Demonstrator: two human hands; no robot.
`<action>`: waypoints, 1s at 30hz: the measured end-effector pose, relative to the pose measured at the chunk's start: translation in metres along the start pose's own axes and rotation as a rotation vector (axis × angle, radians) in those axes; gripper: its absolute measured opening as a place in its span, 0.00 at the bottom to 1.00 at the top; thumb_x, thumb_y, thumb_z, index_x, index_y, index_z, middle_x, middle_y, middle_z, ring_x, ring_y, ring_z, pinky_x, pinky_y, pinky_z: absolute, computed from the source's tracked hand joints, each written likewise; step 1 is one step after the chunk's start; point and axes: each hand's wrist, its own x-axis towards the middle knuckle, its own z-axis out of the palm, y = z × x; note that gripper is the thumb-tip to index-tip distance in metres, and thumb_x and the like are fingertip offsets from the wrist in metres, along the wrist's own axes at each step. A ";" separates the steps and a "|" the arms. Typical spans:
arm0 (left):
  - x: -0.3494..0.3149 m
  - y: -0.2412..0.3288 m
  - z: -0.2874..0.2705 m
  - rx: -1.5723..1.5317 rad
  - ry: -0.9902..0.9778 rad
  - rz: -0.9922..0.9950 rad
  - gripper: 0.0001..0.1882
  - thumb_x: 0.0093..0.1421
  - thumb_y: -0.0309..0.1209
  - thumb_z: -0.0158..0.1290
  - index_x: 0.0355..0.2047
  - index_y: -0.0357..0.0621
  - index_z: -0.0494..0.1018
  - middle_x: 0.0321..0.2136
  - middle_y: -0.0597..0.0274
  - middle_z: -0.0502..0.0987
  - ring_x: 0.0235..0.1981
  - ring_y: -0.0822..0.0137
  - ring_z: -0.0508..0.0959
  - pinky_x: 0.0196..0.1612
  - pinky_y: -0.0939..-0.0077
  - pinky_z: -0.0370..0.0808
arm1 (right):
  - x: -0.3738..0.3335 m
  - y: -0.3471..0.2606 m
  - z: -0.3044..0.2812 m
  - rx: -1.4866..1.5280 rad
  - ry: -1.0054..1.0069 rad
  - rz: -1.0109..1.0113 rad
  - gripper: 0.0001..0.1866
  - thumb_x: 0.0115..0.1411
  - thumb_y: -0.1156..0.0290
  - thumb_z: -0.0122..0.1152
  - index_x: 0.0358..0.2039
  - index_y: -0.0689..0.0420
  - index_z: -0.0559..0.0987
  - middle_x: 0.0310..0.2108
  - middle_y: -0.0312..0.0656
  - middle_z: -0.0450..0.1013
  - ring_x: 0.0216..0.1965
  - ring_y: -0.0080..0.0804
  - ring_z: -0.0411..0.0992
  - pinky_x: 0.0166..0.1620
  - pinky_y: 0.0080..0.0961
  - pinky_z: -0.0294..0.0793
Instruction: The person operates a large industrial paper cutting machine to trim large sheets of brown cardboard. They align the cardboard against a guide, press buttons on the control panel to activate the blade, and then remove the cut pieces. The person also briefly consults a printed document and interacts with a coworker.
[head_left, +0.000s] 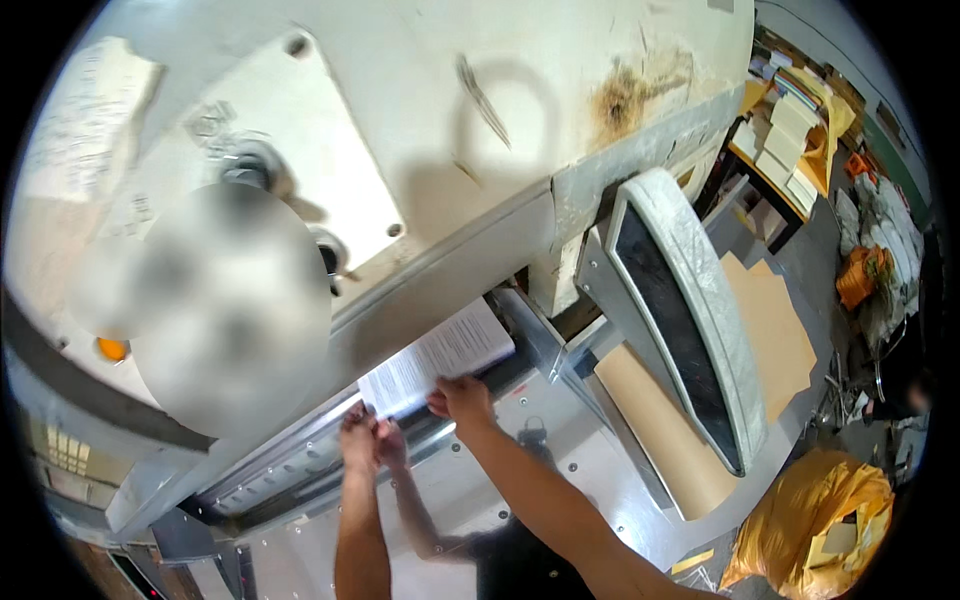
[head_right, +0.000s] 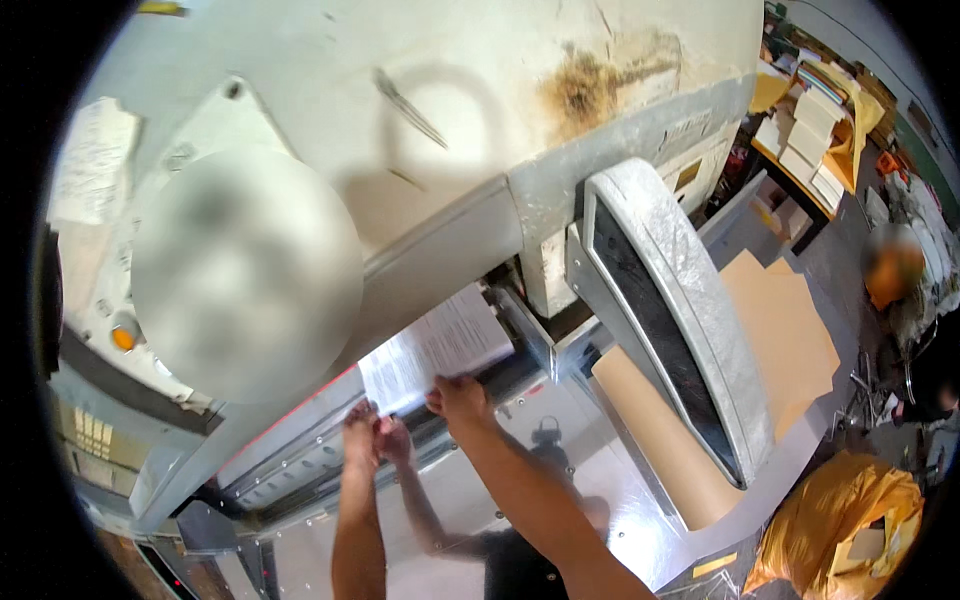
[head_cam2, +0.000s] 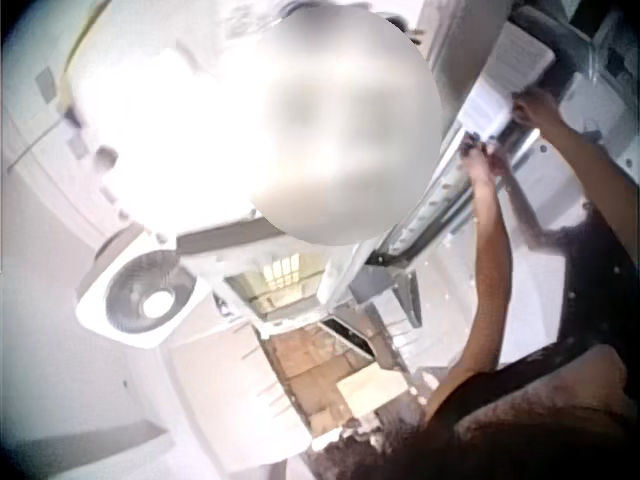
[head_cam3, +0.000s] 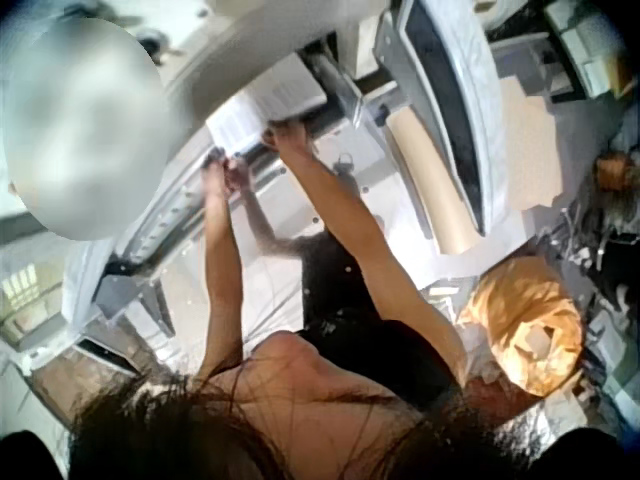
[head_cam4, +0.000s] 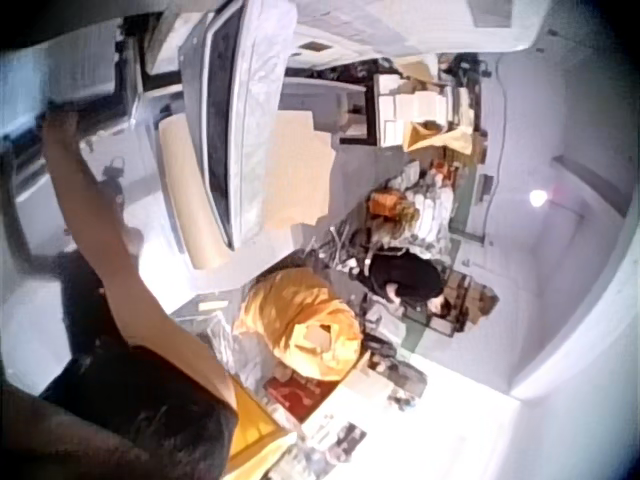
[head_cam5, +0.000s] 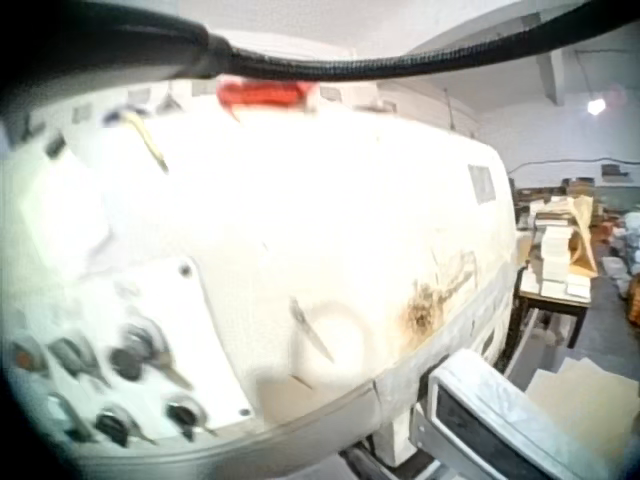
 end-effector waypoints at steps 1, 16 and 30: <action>-0.010 -0.021 -0.019 -0.016 -0.008 0.053 0.05 0.67 0.24 0.52 0.40 0.40 0.76 0.29 0.63 0.77 0.30 0.72 0.77 0.30 0.75 0.76 | -0.024 0.004 -0.009 -0.122 0.001 0.007 0.11 0.66 0.68 0.64 0.41 0.65 0.78 0.35 0.46 0.79 0.34 0.34 0.82 0.35 0.30 0.86; -0.316 -0.188 -0.191 0.104 0.162 0.031 0.26 0.65 0.24 0.49 0.64 0.39 0.66 0.37 0.53 0.79 0.26 0.68 0.73 0.26 0.73 0.75 | -0.258 0.054 -0.084 -0.984 -0.647 -0.182 0.20 0.66 0.65 0.65 0.54 0.60 0.77 0.44 0.52 0.80 0.43 0.44 0.80 0.43 0.42 0.82; -0.421 -0.131 -0.239 0.113 0.067 0.109 0.40 0.63 0.32 0.59 0.71 0.38 0.54 0.34 0.51 0.78 0.34 0.59 0.79 0.38 0.61 0.79 | -0.381 -0.014 0.349 -1.452 -0.451 -1.892 0.11 0.59 0.66 0.63 0.38 0.59 0.76 0.69 0.46 0.65 0.39 0.47 0.80 0.38 0.44 0.82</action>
